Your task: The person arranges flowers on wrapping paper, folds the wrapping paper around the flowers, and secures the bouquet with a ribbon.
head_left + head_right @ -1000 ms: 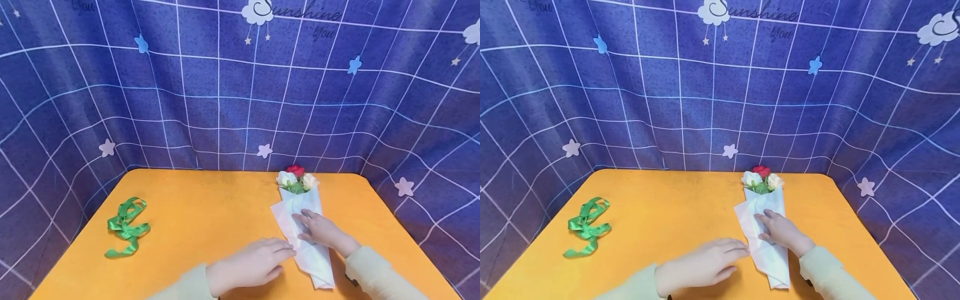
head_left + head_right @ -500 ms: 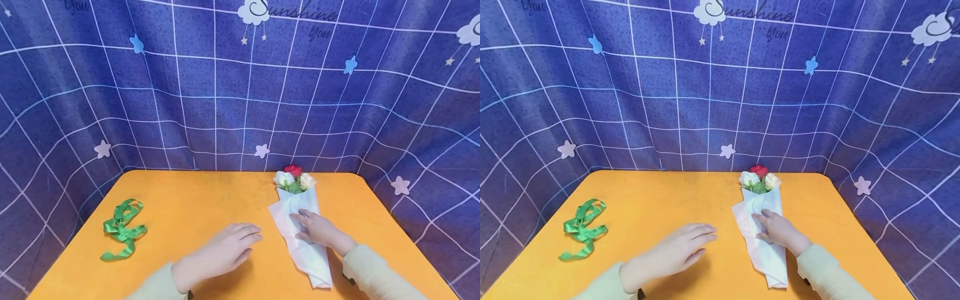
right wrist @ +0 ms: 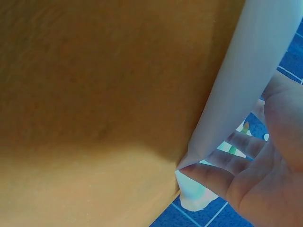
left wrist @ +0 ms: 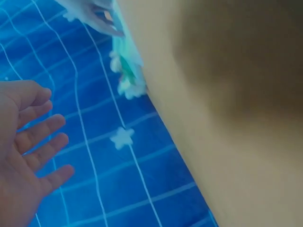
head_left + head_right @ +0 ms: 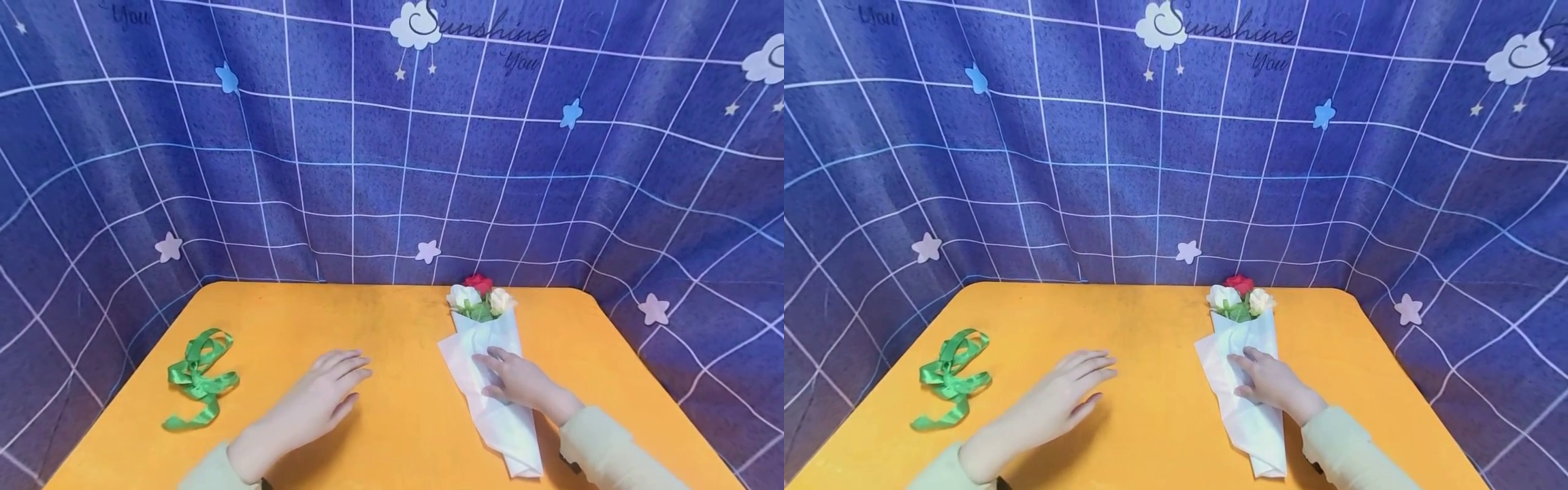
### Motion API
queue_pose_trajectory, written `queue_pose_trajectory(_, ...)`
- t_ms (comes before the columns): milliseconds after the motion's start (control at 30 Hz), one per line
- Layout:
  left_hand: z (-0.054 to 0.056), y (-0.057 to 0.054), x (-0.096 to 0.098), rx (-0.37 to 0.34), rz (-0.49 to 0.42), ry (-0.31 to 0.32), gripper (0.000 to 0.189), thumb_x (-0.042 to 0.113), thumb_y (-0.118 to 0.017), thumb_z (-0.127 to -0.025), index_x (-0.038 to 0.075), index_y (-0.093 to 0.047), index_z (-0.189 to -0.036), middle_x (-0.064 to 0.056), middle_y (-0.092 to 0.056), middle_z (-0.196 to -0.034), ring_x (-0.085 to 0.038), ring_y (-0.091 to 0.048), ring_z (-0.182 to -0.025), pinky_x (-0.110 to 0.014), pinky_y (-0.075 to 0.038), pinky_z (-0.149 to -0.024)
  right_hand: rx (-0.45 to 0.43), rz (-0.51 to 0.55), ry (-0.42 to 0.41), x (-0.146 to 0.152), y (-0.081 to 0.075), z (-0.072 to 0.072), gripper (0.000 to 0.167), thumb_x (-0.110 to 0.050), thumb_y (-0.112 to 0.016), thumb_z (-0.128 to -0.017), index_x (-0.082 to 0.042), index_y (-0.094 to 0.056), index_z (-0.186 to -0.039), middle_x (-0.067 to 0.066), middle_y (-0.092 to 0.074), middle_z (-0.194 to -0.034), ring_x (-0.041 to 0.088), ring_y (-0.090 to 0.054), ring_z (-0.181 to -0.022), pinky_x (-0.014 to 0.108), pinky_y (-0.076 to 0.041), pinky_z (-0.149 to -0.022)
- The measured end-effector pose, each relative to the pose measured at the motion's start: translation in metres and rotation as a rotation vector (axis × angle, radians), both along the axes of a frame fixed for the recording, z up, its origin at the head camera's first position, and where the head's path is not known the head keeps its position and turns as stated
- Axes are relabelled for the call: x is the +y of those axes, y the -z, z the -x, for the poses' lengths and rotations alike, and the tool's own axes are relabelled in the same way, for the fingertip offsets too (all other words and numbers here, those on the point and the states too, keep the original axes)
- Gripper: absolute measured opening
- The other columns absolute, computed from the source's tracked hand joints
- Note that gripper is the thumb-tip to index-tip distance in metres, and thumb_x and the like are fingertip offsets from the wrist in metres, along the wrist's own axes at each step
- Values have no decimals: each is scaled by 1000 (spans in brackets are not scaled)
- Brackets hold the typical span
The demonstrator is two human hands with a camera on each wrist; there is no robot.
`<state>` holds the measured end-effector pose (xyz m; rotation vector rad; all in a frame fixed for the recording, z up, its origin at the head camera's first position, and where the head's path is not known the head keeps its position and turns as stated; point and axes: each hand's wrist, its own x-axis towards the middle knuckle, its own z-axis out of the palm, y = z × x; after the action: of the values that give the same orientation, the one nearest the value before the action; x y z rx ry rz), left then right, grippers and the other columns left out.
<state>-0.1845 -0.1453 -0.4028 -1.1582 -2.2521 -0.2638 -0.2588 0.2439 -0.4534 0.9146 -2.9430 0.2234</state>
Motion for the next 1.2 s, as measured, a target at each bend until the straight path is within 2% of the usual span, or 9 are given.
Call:
queue_pose_trajectory(200,3,12,-33,-30,3,-102,39,10,-76,-72,6,-65,-109,-11,-62,-119,-32,-55,-115,-47,-40,-99,-13,7,1,0,0,-1,61,-37,-71,-82,-10,-53,-133,27,-51,-130,43,-57,-106,53,-51,-84)
queue_pose_trajectory(467,2,20,-78,-75,25,-272,47,13,-78,-72,5,-63,-116,-13,-61,-120,-35,-54,-115,-52,-41,-95,-11,13,10,1,1,-1,61,-37,-72,-81,-9,-52,-133,26,-50,-130,43,-57,-108,53,-50,-84)
queue_pose_trajectory(733,-2,30,-119,-211,59,-410,54,12,-80,-69,4,-60,-118,-20,-57,-124,-42,-51,-116,-58,-38,-95,-29,14,10,2,2,0,62,-38,-71,-82,-10,-52,-134,26,-50,-132,43,-55,-111,54,-49,-86)
queue_pose_trajectory(867,-3,31,-138,-313,89,-513,56,13,-81,-69,4,-59,-119,-23,-54,-127,-47,-46,-118,-67,-35,-91,-41,16,23,2,3,0,62,-39,-71,-82,-12,-51,-135,25,-49,-133,43,-54,-113,54,-48,-87)
queue_pose_trajectory(967,-2,32,-151,-357,110,-590,56,11,-81,-67,5,-60,-118,-24,-52,-128,-49,-45,-117,-73,-36,-84,-45,11,29,2,2,-1,62,-39,-70,-82,-13,-51,-135,24,-49,-134,43,-54,-113,54,-48,-87)
queue_pose_trajectory(1100,3,37,-167,-393,102,-656,53,8,-81,-65,4,-61,-114,-30,-52,-125,-54,-48,-110,-71,-42,-74,-41,6,31,1,2,-1,62,-39,-70,-82,-13,-51,-135,24,-48,-134,43,-54,-113,54,-49,-87)
queue_pose_trajectory(1200,8,40,-176,-421,92,-661,51,6,-81,-65,1,-62,-111,-34,-53,-119,-57,-52,-100,-66,-46,-70,-33,6,23,2,1,-1,62,-38,-71,-82,-12,-51,-134,25,-49,-132,43,-55,-112,54,-49,-85)
